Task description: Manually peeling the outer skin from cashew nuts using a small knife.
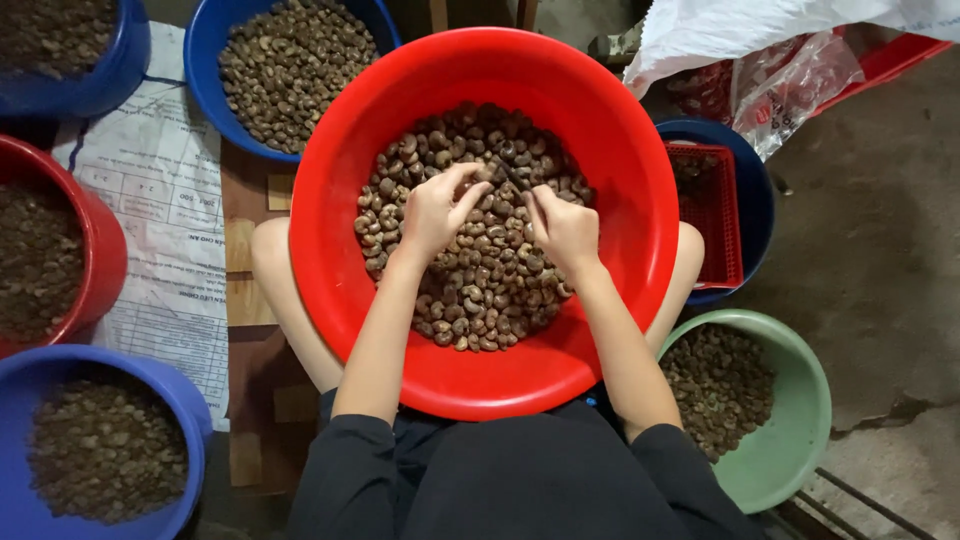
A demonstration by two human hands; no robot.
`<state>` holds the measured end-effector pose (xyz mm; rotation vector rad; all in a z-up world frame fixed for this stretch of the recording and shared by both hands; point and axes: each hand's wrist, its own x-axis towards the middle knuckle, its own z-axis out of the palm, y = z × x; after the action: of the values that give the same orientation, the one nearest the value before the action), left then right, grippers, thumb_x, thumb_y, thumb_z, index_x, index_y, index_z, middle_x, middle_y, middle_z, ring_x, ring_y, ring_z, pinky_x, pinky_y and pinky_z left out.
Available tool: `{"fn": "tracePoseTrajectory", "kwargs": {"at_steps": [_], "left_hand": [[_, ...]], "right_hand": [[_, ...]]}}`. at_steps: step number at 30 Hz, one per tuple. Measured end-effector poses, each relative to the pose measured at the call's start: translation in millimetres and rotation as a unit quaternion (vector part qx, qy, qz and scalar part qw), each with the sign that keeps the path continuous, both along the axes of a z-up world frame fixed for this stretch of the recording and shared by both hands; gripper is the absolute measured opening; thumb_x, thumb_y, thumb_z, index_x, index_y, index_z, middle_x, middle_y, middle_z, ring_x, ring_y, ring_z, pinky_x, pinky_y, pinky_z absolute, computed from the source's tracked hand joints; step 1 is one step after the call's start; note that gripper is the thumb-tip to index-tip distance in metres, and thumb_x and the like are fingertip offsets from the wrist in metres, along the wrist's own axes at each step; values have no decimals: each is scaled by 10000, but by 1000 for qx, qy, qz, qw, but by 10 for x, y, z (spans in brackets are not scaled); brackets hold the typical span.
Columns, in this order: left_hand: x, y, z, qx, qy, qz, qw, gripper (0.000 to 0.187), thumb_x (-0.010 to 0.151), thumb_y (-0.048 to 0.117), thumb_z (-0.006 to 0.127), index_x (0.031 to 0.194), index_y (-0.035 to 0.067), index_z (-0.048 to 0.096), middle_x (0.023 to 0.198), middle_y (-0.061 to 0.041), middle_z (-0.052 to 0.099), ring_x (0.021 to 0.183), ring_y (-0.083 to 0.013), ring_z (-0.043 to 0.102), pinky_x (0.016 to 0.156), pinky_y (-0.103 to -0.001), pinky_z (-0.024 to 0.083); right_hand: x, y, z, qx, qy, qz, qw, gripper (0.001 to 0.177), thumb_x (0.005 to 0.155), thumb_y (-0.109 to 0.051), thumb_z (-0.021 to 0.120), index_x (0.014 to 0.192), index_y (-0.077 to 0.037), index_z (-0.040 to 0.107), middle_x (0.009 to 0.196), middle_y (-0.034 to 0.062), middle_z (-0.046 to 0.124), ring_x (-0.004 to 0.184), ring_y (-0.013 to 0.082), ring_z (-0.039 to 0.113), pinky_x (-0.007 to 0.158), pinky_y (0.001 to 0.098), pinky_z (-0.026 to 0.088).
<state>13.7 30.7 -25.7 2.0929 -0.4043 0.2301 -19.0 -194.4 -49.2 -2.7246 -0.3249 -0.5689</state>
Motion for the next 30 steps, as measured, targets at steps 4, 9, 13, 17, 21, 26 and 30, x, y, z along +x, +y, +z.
{"fn": "tracePoseTrajectory", "kwargs": {"at_steps": [4, 9, 13, 17, 21, 26, 30], "left_hand": [[38, -4, -79, 68, -49, -6, 996, 258, 1017, 364, 696, 1222, 208, 705, 874, -103, 755, 823, -312, 749, 703, -427, 610], [19, 15, 33, 2, -46, 2, 999, 224, 1010, 320, 722, 1188, 185, 734, 866, -98, 762, 773, -286, 737, 660, -376, 600], [-17, -42, 40, -75, -11, 11, 997, 223, 1008, 278, 738, 1183, 140, 745, 887, -124, 771, 746, -268, 740, 627, -356, 594], [-38, -74, -11, -115, -5, 8, 993, 215, 986, 245, 751, 1181, 155, 750, 892, -119, 780, 762, -286, 745, 646, -367, 595], [-7, -86, 35, -74, -72, -1, 995, 236, 953, 242, 791, 1168, 148, 762, 876, -125, 769, 753, -321, 737, 664, -397, 600], [-102, -252, 234, 22, -139, -63, 988, 235, 960, 224, 760, 1194, 220, 766, 862, -15, 751, 718, -221, 718, 662, -341, 600], [-163, -338, 151, 61, -183, -78, 978, 255, 946, 153, 777, 1196, 200, 750, 1002, -5, 761, 831, -206, 737, 708, -349, 629]], "right_hand": [[6, -20, 10, 45, -15, 5, 999, 210, 1084, -383, 571, 972, -214, 625, 561, 25, 614, 570, 279, 688, 553, 403, 536], [37, -64, 35, -6, -1, -1, 1000, 221, 1095, -369, 550, 937, -219, 591, 519, 18, 564, 525, 282, 667, 541, 407, 533], [-25, 21, 80, 28, 15, 30, 999, 206, 1075, -336, 557, 929, -199, 604, 507, 13, 573, 527, 302, 666, 533, 412, 534], [-19, -70, -142, -32, -31, 8, 999, 191, 1038, -388, 591, 949, -220, 605, 523, 39, 567, 528, 292, 663, 541, 418, 531], [29, -124, -190, -19, 9, -16, 1000, 231, 1055, -427, 550, 935, -237, 601, 532, 53, 587, 521, 271, 667, 522, 402, 522], [34, 19, 31, 488, 213, -53, 845, 248, 1047, -320, 622, 852, -167, 638, 512, -54, 509, 483, 112, 537, 463, 262, 496], [47, -57, -204, 653, 340, -65, 674, 288, 1002, -366, 724, 1086, -93, 760, 666, -40, 620, 573, 61, 551, 584, 258, 558]]}}
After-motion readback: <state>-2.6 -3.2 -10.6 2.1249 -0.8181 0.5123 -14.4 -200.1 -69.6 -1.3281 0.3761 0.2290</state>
